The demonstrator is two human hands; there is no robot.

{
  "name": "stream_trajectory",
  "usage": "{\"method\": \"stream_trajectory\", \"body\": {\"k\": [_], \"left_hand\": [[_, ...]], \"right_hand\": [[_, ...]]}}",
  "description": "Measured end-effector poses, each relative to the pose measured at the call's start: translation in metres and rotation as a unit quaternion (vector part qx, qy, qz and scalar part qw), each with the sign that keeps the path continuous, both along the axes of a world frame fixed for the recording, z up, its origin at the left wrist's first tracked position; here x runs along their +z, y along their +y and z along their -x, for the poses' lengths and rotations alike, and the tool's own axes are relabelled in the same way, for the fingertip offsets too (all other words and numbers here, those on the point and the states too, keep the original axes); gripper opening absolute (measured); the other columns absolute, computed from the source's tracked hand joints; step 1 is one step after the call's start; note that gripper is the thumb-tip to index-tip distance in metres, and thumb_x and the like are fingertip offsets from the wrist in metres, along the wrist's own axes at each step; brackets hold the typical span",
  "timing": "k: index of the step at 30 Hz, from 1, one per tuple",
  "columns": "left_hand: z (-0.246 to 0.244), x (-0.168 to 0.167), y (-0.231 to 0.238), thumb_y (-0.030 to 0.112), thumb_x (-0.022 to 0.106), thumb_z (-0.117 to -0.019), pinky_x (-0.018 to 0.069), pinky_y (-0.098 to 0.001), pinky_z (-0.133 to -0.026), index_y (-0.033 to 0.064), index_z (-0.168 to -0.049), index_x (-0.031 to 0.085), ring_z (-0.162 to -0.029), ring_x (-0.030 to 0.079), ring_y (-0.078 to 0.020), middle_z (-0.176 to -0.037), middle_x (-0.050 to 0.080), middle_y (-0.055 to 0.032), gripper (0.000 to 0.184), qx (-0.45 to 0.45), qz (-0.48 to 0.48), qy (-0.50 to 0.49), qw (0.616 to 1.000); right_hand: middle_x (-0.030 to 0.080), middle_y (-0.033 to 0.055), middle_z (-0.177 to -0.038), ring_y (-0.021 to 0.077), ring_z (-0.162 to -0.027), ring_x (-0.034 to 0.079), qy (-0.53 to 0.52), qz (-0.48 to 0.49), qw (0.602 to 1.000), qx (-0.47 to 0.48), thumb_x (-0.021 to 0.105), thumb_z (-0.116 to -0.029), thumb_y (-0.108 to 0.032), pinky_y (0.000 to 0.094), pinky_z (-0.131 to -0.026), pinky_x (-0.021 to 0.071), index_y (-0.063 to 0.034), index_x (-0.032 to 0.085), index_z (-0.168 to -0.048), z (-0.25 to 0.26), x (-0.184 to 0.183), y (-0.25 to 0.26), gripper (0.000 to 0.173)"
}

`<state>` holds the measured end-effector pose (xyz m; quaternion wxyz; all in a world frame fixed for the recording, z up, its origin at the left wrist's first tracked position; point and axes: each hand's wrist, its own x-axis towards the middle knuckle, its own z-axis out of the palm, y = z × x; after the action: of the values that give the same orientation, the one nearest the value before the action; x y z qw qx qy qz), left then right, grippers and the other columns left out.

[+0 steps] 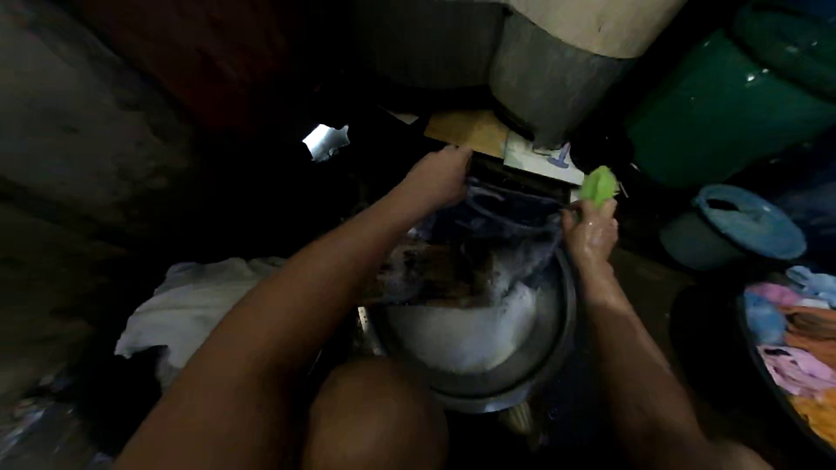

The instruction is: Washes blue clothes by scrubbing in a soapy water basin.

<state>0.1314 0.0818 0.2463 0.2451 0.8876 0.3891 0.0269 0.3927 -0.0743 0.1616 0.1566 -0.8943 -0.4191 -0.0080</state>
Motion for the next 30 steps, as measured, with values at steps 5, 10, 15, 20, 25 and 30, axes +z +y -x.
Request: {"method": "stream_trajectory", "body": {"k": [5,10,15,20,25,30], "left_hand": [[0.037,0.006,0.017,0.005,0.065,-0.0930,0.0523,-0.0618,-0.090,0.0060,-0.122,0.063,-0.111,0.063,-0.0392,-0.126,0.060,-0.0201,0.029,0.013,-0.030,-0.046,0.998],[0.145,-0.123,0.001,0.008,0.068,-0.0951,0.0484,-0.0724,-0.092,0.0068,-0.130,0.063,-0.120,0.058,-0.0507,-0.132,0.059,-0.0264,0.035,0.135,0.046,0.079,0.987],[0.203,-0.204,-0.047,0.015,0.067,-0.0961,0.0402,-0.0712,-0.103,0.0117,-0.129,0.065,-0.135,0.046,-0.0483,-0.149,0.047,-0.0230,0.033,0.286,0.047,-0.060,0.955],[0.159,-0.224,-0.067,0.076,0.065,-0.0822,0.0238,-0.0759,-0.112,0.0238,-0.159,0.038,-0.149,0.026,-0.0527,-0.167,0.020,-0.0246,0.097,0.370,0.025,-0.033,0.928],[0.159,-0.237,-0.062,0.064,0.078,-0.0805,0.0398,-0.0737,-0.097,0.0262,-0.159,0.036,-0.135,0.039,-0.0611,-0.168,0.013,-0.0270,0.097,0.360,0.016,0.029,0.932],[0.157,-0.222,-0.066,0.007,0.076,-0.0862,0.0414,-0.0709,-0.097,0.0248,-0.160,0.035,-0.135,0.039,-0.0606,-0.167,0.013,-0.0280,0.086,0.352,0.031,0.049,0.934]], "right_hand": [[0.056,0.0306,-0.125,0.0458,-0.103,0.063,0.053,-0.061,0.995,0.062,0.073,-0.0938,-0.025,0.0623,-0.084,0.0531,-0.0022,0.068,-0.117,0.029,0.036,-0.031,0.033],[0.065,0.0208,-0.126,0.0340,-0.106,0.067,0.271,0.211,0.912,0.226,0.074,-0.0925,-0.047,0.0538,-0.094,0.0546,-0.0203,0.026,-0.162,0.064,-0.021,-0.054,0.089],[0.064,0.0279,-0.129,0.0462,-0.123,0.059,0.201,0.567,0.782,0.165,0.076,-0.0889,-0.048,0.0690,-0.102,0.0443,0.0016,0.065,-0.128,0.058,-0.119,-0.077,0.064],[0.055,0.0330,-0.140,0.0462,-0.136,0.050,0.315,0.541,0.727,0.282,0.062,-0.1011,-0.022,0.0597,-0.114,0.0378,0.0133,0.056,-0.134,0.157,-0.192,-0.102,0.048],[0.061,0.0227,-0.132,0.0186,-0.116,0.061,0.651,0.166,0.714,0.195,0.051,-0.1069,-0.015,0.0333,-0.102,0.0491,0.0081,0.050,-0.142,0.235,-0.123,-0.044,0.042],[0.068,0.0193,-0.120,0.0313,-0.106,0.069,0.463,0.048,0.862,0.201,0.074,-0.0942,-0.040,0.0526,-0.090,0.0575,-0.0043,0.046,-0.144,0.298,-0.088,0.022,0.067]]}}
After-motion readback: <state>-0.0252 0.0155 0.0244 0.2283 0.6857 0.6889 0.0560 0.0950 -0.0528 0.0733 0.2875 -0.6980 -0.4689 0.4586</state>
